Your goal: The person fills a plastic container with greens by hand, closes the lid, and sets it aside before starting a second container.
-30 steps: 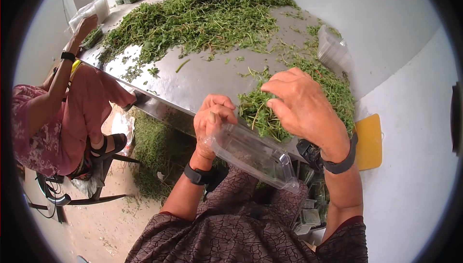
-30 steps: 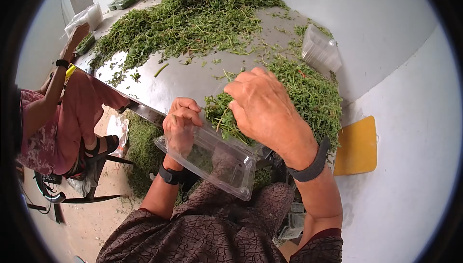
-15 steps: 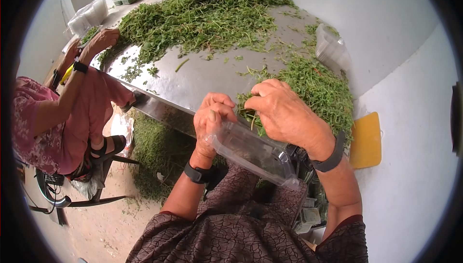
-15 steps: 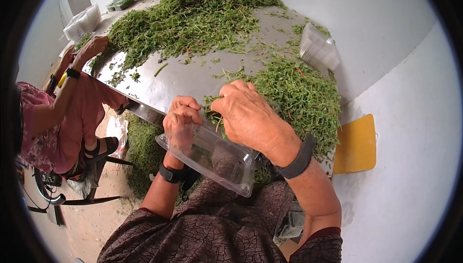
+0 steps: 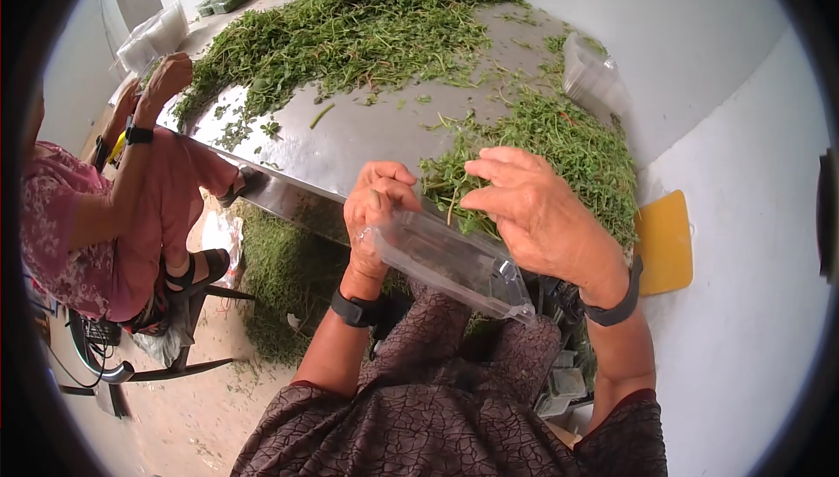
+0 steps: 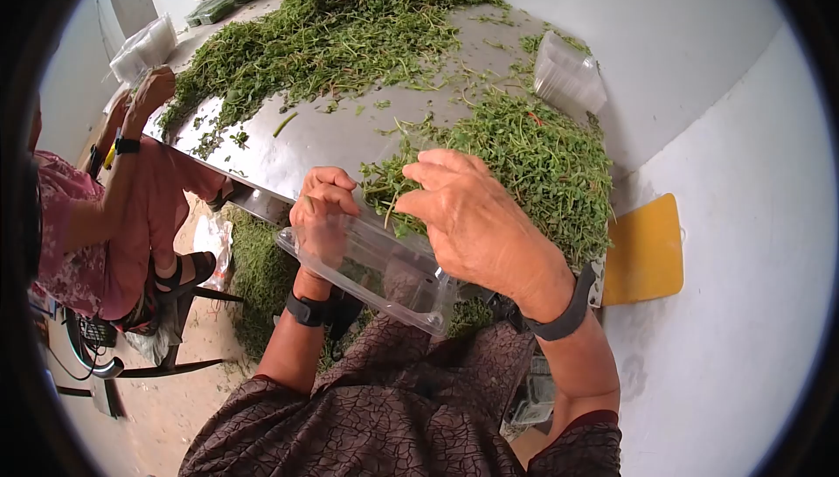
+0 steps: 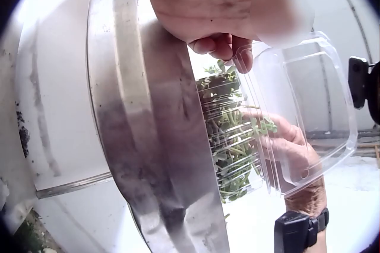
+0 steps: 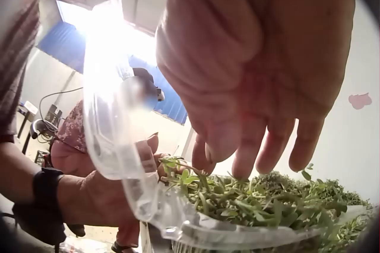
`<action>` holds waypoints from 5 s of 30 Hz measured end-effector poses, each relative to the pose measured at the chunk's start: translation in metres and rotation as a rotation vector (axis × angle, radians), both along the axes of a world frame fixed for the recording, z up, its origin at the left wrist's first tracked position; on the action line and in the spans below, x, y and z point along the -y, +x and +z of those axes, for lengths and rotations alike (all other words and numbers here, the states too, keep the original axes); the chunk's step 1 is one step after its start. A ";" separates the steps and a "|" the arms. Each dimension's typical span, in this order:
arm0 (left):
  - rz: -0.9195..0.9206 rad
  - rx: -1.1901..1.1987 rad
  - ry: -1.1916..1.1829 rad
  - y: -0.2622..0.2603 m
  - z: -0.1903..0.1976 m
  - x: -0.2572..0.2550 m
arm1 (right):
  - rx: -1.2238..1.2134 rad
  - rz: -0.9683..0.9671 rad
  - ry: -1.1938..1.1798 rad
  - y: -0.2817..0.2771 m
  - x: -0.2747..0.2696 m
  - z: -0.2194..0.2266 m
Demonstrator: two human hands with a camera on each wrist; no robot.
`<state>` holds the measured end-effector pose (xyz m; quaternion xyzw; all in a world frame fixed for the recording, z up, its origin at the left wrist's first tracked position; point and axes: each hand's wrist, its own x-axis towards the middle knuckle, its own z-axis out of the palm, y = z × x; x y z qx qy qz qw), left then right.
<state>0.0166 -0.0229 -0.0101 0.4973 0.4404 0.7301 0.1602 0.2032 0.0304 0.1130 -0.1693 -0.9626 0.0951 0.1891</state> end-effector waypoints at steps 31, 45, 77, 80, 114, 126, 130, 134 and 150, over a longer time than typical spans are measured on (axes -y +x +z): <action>-0.182 0.190 0.090 -0.005 -0.012 -0.007 | -0.400 -0.148 -0.388 0.066 0.069 -0.014; 0.044 -0.131 -0.337 0.010 0.025 -0.001 | -0.748 -0.518 -0.310 0.038 0.068 -0.055; -0.406 0.342 -0.463 0.004 0.038 0.037 | -0.904 -0.658 -0.897 0.037 0.031 -0.074; -0.439 0.319 -0.465 0.001 0.040 0.039 | -0.874 -0.661 -0.857 0.039 0.029 -0.077; -0.127 -0.048 -0.200 0.013 0.039 0.017 | -1.075 -0.637 -0.899 0.022 0.033 -0.073; 0.180 -0.222 -0.136 0.021 0.023 -0.016 | -0.953 -0.668 -0.645 0.027 0.038 -0.083; 0.234 -0.440 -0.062 0.033 0.017 0.022 | -0.968 -0.651 -0.659 0.029 0.041 -0.081; 0.171 -0.619 -0.101 0.048 0.009 0.033 | -0.988 -0.611 -0.717 0.028 0.041 -0.080; 0.007 -0.542 -0.174 0.043 0.025 0.017 | -0.856 -0.569 -0.247 0.029 0.048 -0.091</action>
